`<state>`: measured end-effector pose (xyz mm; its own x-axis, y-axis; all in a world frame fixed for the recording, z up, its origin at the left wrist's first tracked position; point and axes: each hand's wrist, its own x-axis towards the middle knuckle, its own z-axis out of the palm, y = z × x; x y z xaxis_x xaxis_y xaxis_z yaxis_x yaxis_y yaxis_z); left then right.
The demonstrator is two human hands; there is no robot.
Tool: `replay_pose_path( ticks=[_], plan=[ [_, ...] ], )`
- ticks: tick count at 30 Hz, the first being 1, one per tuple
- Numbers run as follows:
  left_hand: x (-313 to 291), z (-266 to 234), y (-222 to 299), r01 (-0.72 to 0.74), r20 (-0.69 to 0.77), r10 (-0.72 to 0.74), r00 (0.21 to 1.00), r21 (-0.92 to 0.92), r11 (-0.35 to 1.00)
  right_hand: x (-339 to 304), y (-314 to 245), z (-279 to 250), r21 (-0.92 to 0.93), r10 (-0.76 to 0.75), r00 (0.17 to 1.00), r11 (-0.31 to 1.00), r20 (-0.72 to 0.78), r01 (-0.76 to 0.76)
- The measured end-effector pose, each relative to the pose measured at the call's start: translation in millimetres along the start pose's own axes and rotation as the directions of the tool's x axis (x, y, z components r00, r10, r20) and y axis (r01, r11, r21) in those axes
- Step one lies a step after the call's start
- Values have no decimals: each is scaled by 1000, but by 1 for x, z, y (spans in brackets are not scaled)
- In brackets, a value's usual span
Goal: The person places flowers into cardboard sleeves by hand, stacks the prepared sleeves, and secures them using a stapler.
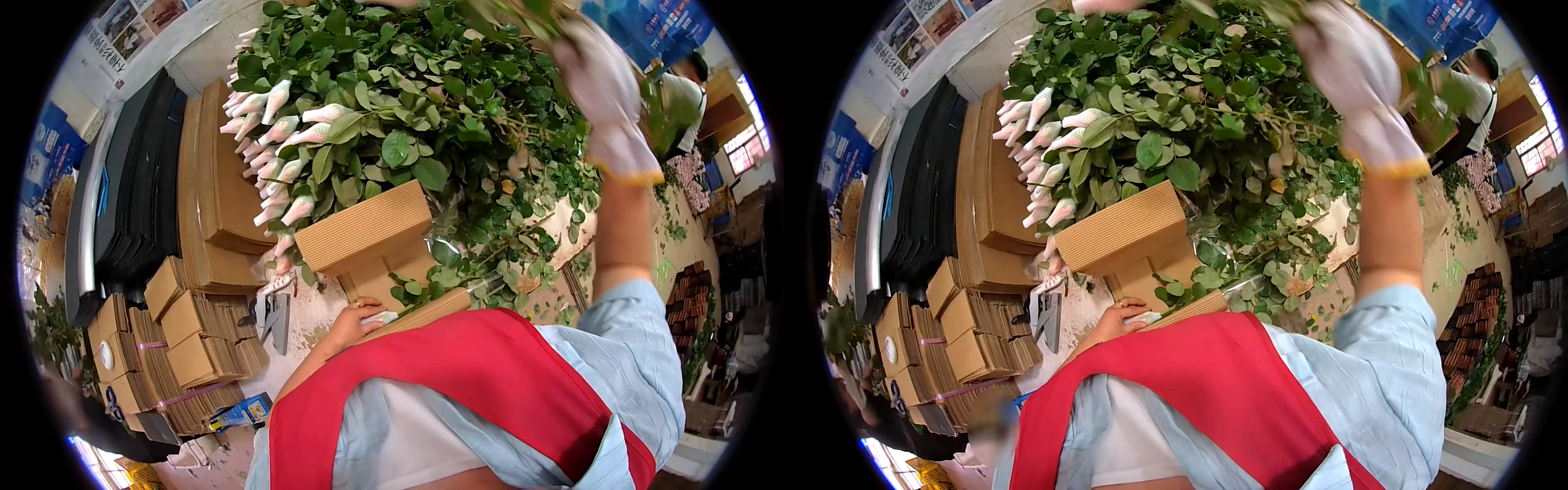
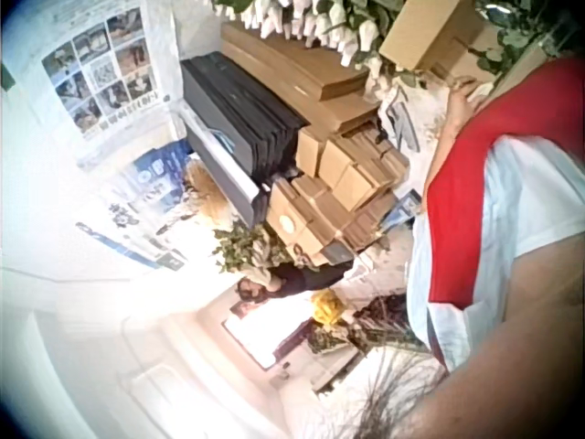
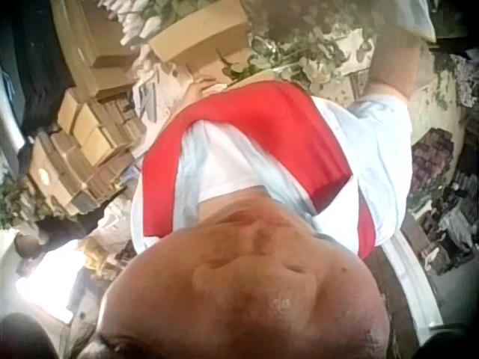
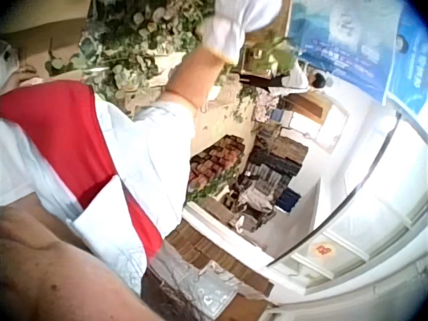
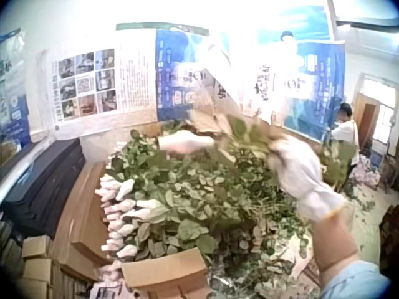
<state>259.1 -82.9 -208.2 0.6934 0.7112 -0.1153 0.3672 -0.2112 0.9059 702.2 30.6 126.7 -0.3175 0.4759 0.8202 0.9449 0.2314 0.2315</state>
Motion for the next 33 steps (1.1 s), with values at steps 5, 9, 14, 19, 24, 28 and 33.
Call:
replay_pose_path(
  ticks=[5,9,14,19,24,28,33],
  plan=[
    [-7,8,3,218,-16,-223,975,-149,964,-175,-84,-6,446,-50,714,810,698,-380],
    [-3,7,8,-82,-278,165,946,288,954,-265,-192,50,400,-292,321,846,901,-353],
    [-4,-10,17,99,40,-110,993,215,972,-134,-150,17,235,-118,321,904,940,-357],
    [3,-9,16,-60,-26,72,997,303,951,-81,-92,111,-76,249,864,968,437,-240],
    [-2,-7,8,-77,-92,128,987,424,902,-19,-52,80,-21,211,902,976,377,-219],
    [-4,1,3,-15,-186,68,980,269,963,-23,-40,-6,276,129,957,940,259,-201],
    [-4,0,3,235,-59,-232,971,42,971,-135,-116,11,662,-252,745,679,617,-319]
  ],
)
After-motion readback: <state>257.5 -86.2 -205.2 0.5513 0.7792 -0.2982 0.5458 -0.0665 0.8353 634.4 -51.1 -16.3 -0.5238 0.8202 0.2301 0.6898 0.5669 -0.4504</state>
